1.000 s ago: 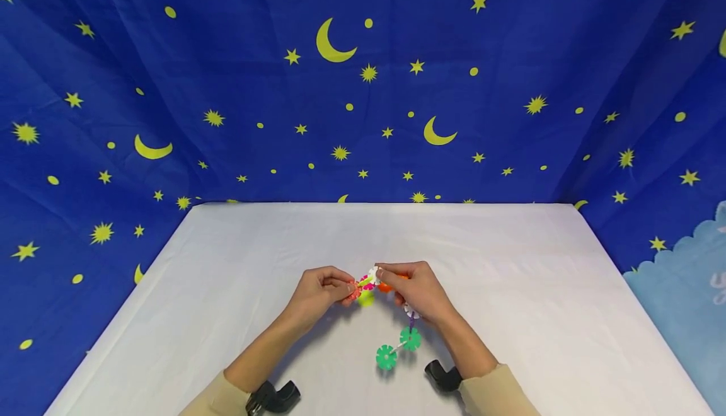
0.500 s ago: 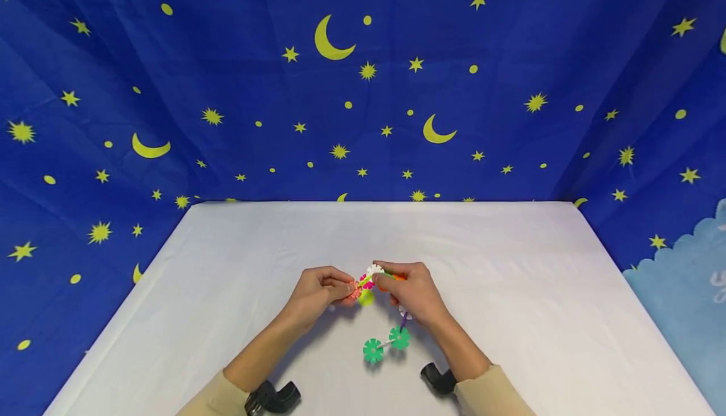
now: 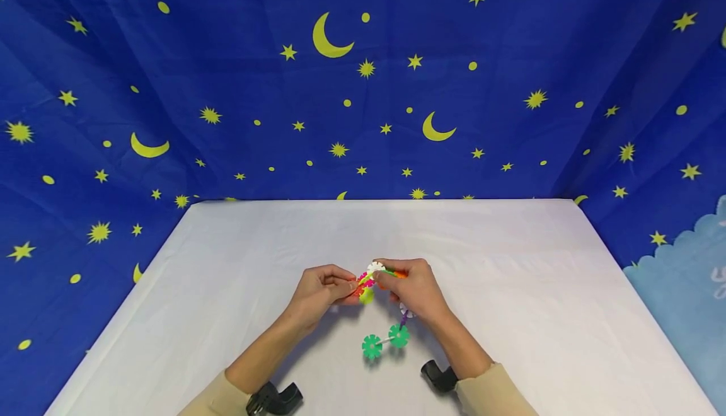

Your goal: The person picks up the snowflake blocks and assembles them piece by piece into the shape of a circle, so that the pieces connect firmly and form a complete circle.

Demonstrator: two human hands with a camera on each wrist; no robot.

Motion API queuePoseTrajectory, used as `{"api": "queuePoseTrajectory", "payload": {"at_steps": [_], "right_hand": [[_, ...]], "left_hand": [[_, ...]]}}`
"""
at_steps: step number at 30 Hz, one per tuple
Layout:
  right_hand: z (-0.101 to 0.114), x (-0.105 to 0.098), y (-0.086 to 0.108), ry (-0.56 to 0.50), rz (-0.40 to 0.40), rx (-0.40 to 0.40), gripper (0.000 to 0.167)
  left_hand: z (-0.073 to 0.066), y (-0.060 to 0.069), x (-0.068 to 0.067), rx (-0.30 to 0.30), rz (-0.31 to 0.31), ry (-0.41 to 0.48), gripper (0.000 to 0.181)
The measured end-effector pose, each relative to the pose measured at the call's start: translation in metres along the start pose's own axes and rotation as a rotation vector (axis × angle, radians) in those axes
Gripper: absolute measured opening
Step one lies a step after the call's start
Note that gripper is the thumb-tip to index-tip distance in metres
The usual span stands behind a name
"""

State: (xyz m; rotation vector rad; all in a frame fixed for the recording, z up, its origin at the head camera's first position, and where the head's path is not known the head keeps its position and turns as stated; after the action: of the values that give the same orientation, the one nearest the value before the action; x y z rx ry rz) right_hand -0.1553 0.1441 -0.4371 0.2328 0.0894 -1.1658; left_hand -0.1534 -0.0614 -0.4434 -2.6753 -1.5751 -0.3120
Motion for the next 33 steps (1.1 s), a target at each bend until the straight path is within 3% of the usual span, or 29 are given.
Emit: {"api": "queuePoseTrajectory", "payload": {"at_steps": [10,15,19,22,25,33], "right_hand": [[-0.002,-0.009,-0.001,-0.067,0.054,-0.012,0.038],[-0.002,-0.014,-0.002,-0.062,0.058,0.006,0.034],[-0.004,-0.015,-0.003,-0.042,0.065,0.0,0.034],[-0.004,-0.015,-0.003,-0.041,0.065,-0.004,0.035],[-0.002,-0.015,-0.001,-0.042,0.056,-0.006,0.038],[-0.001,-0.019,0.0,-0.044,0.051,-0.004,0.04]], "left_hand": [[0.0,-0.003,0.0,0.046,0.061,-0.03,0.021],[-0.001,-0.004,-0.005,0.032,0.13,-0.007,0.029],[0.001,-0.005,-0.01,0.02,0.128,-0.049,0.028],[0.006,-0.006,-0.013,0.014,0.116,-0.177,0.023],[0.01,-0.007,-0.015,0.039,0.118,-0.36,0.022],[0.015,-0.008,-0.015,0.157,0.129,-0.984,0.008]]}}
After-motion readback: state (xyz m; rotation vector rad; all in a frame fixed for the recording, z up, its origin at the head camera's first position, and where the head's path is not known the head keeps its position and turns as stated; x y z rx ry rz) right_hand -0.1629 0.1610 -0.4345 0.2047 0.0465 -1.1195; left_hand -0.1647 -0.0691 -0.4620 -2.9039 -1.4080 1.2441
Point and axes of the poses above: each hand's wrist, its own y-axis away from the middle knuckle, its own x-axis out of the palm, z = x × y, the point moved 1 cm from there along -y, towards the middle knuckle, and after that the axes turned 13 degrees about z, right-handed, at the moved point
